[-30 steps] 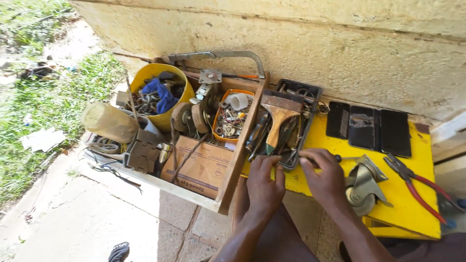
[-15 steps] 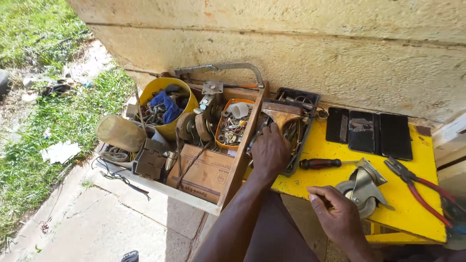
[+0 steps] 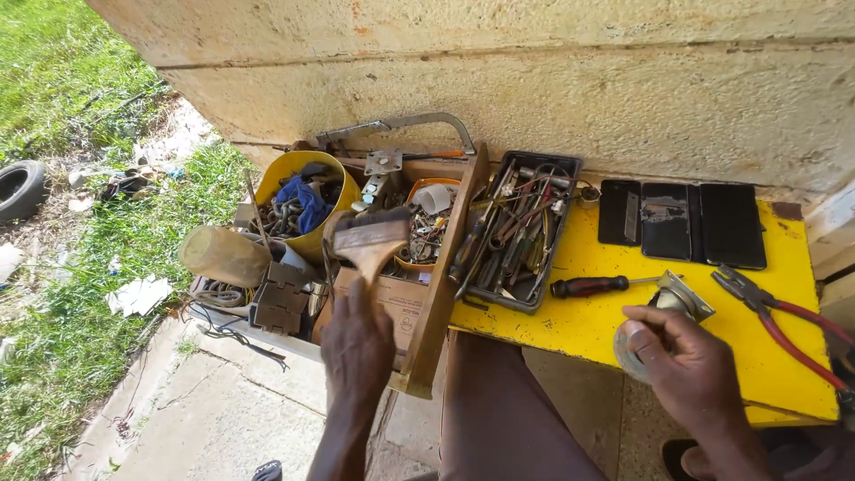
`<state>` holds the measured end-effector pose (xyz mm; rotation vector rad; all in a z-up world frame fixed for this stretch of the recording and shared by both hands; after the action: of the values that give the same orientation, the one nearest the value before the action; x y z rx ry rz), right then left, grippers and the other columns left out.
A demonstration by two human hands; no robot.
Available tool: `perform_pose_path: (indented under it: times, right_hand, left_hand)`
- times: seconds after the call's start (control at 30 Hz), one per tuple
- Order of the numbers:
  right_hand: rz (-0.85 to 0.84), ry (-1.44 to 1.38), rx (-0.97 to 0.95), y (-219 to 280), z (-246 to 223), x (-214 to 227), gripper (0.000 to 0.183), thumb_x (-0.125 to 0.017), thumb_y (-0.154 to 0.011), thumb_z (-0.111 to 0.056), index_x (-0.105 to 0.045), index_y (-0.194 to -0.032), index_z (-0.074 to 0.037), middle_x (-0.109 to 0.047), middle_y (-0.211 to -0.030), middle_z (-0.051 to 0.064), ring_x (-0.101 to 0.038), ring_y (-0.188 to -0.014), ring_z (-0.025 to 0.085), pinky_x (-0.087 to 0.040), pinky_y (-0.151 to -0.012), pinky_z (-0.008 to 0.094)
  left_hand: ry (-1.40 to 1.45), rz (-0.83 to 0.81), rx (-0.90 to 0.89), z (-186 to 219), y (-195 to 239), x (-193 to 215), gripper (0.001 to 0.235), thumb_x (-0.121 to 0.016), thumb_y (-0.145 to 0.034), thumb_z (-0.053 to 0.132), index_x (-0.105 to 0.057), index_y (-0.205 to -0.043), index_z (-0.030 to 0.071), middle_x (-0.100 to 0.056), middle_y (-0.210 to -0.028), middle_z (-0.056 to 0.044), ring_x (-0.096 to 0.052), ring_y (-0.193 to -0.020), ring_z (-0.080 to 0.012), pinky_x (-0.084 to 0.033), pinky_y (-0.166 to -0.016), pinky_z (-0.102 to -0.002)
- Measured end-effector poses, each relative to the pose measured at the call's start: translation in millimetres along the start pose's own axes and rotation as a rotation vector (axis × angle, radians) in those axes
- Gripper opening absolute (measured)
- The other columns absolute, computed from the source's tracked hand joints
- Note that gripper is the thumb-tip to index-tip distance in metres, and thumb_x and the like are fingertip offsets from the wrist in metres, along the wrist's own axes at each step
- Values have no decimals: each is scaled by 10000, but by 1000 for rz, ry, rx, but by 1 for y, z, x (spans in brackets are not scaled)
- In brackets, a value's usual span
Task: The person is repairing a caster wheel at a workbench, using pliers, a screwdriver, and a wrench to disassemble, adjust, and reassemble the components.
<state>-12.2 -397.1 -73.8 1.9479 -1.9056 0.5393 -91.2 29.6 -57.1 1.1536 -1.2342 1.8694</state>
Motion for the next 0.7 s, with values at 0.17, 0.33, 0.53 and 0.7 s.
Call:
perform_pose_path:
  times: [0.17, 0.33, 0.53, 0.7]
  right_hand:
    - [25, -64, -39, -1, -2, 12, 305, -713, -1009, -198, -819, -1275, -94, -854, -1017, 96, -782, -944, 174, -595, -747, 323]
    - [8, -73, -79, 0, 2, 8, 320, -709, -1002, -213, -812, -1285, -105, -857, -1077, 101, -806, -1001, 206, -624, -821, 340]
    - [-11, -51, -124, 2, 1, 9, 340, -702, -985, -247, -810, -1285, -129, -841, -1197, 87, -797, -1109, 240, -649, -891, 369]
    - [75, -88, -100, -3, 8, 31, 314, -689, -1034, -222, -815, -1283, -77, -817, -900, 98, -721, -901, 146, -550, -797, 332]
  left_hand:
    - [-71, -147, -12, -35, 21, -2, 410, -450, -1068, 309, -470, -1469, 223, -584, -918, -31, -513, -709, -180, -427, -752, -392]
    - [-104, -257, -98, -41, 20, -5, 463, -427, -1032, 337, -522, -1478, 259, -607, -1012, -32, -588, -908, -216, -390, -930, -445]
    - [-158, -507, 27, -42, 16, -9, 538, -483, -1031, 447, -522, -1549, 305, -696, -1171, -51, -619, -1086, -258, -379, -1030, -475]
    - [-208, -493, 15, -36, 17, -14, 522, -497, -987, 576, -611, -1443, 349, -701, -1293, -83, -636, -1235, -342, -349, -1037, -488]
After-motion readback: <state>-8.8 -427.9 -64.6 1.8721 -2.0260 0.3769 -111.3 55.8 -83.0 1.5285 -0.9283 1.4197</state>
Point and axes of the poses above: each hand's wrist, its own y-axis away from the middle knuckle, its own x-axis out of the back of the hand, z = x × y, the point moved 7 cm from there along -y, towards the middle knuckle
